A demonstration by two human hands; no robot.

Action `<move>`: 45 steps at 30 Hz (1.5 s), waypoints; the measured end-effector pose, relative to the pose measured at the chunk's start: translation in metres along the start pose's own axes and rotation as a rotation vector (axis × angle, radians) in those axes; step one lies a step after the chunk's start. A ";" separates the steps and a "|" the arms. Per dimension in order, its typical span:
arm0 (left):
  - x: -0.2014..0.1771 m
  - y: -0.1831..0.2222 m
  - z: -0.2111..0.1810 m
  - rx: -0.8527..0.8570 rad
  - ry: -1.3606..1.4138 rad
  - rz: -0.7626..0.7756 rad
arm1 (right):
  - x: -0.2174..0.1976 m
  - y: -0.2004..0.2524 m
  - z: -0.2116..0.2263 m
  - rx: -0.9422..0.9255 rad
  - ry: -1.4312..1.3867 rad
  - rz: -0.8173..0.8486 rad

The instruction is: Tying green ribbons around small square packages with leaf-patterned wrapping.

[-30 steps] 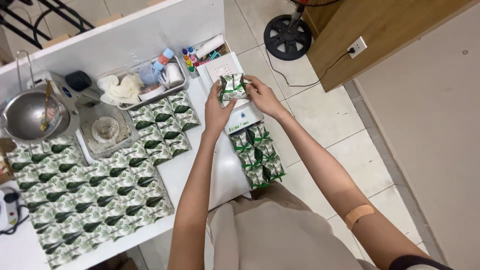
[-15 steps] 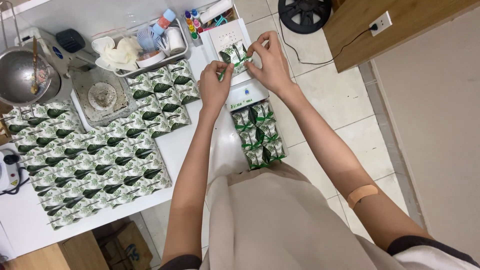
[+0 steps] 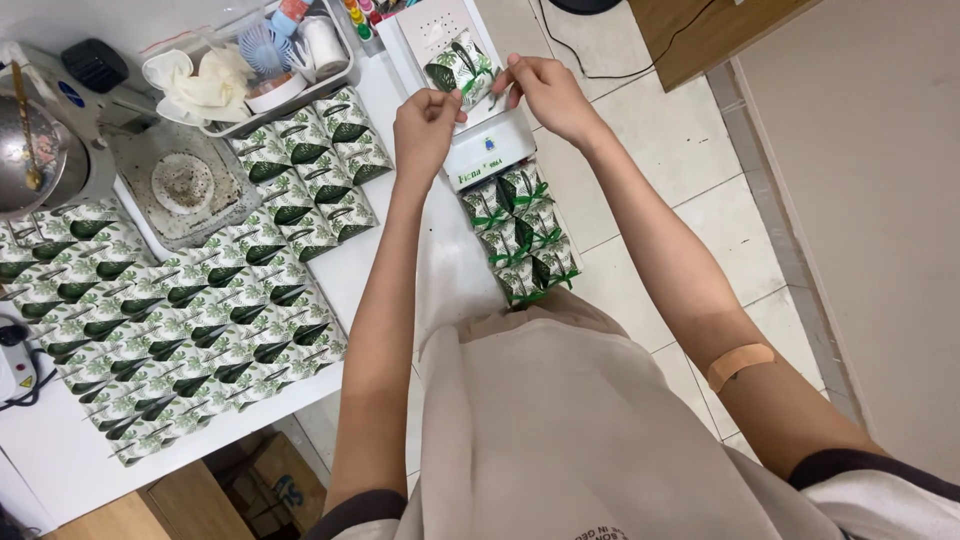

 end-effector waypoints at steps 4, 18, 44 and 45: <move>0.007 0.002 0.005 -0.035 0.074 0.043 | 0.005 -0.009 -0.018 -0.040 -0.069 0.009; -0.010 0.000 0.001 0.012 0.116 -0.040 | 0.009 0.010 0.041 -0.491 0.240 -0.189; -0.016 0.009 -0.026 0.320 0.139 -0.085 | 0.018 0.007 0.016 -0.152 -0.480 0.054; -0.017 0.010 -0.027 0.360 0.142 -0.109 | 0.019 0.008 0.018 -0.175 -0.487 0.060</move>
Point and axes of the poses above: each hand's wrist, its own y-axis away from the middle knuckle, its own x-axis out of the palm, z = x × y, the point moved 9 cm from there along -y, towards the middle knuckle, and after that the axes turned 10 degrees about -y, right-handed, at the moved point
